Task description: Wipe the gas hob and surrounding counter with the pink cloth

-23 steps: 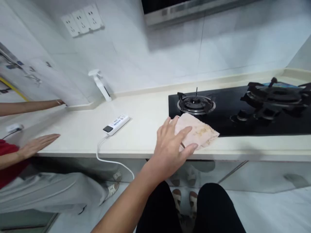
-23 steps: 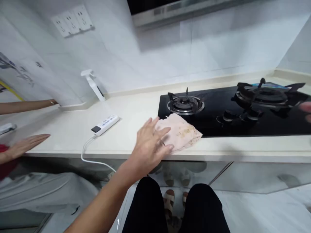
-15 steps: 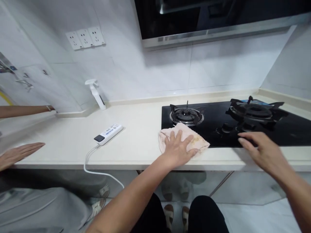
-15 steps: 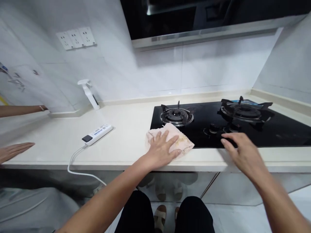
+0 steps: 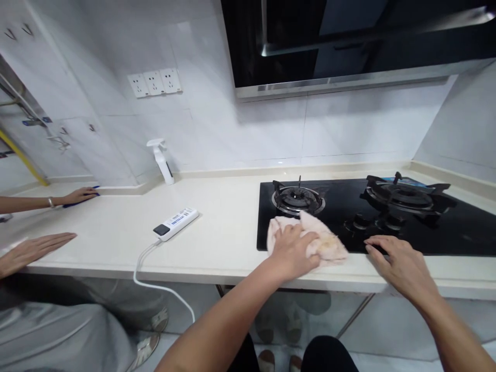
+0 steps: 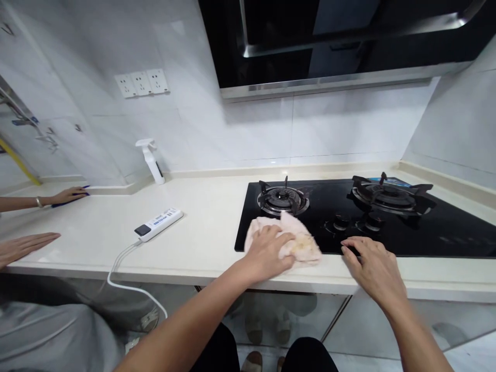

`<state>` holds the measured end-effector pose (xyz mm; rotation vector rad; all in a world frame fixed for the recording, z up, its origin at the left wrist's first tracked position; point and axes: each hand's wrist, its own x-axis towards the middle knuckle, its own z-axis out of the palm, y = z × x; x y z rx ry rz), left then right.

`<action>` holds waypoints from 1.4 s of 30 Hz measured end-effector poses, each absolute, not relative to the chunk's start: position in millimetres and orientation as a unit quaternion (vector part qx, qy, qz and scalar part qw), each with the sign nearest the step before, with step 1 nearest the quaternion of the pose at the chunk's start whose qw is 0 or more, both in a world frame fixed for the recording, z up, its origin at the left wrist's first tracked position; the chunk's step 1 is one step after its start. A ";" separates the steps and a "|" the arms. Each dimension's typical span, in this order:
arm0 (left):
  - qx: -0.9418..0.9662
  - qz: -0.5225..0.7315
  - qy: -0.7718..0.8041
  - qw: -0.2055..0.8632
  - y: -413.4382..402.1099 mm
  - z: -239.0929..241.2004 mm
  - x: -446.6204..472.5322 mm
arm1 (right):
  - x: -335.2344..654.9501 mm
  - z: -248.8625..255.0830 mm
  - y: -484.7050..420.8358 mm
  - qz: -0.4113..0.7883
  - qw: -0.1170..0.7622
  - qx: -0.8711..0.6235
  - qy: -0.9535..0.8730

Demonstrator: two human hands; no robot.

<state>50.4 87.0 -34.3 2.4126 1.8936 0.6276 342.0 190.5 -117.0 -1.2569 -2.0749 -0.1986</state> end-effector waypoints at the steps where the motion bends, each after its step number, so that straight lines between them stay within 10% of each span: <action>1: 0.760 0.206 0.617 -0.004 74.1 -33.5 32.5 | 341.0 -116.9 189.5 -0.076 0.348 -0.483 -0.800; 13: 0.507 0.163 0.845 -0.052 3.9 -27.2 -191.1 | 329.5 -110.4 179.9 -0.075 0.349 -0.508 -0.784; 32: 0.806 0.287 0.513 -0.065 38.5 -81.0 126.5 | 332.1 -103.6 177.8 -0.084 0.333 -0.525 -0.779; 42: 0.791 0.283 0.521 -0.148 37.0 -103.2 93.4 | 334.6 -109.9 182.5 -0.061 0.354 -0.512 -0.780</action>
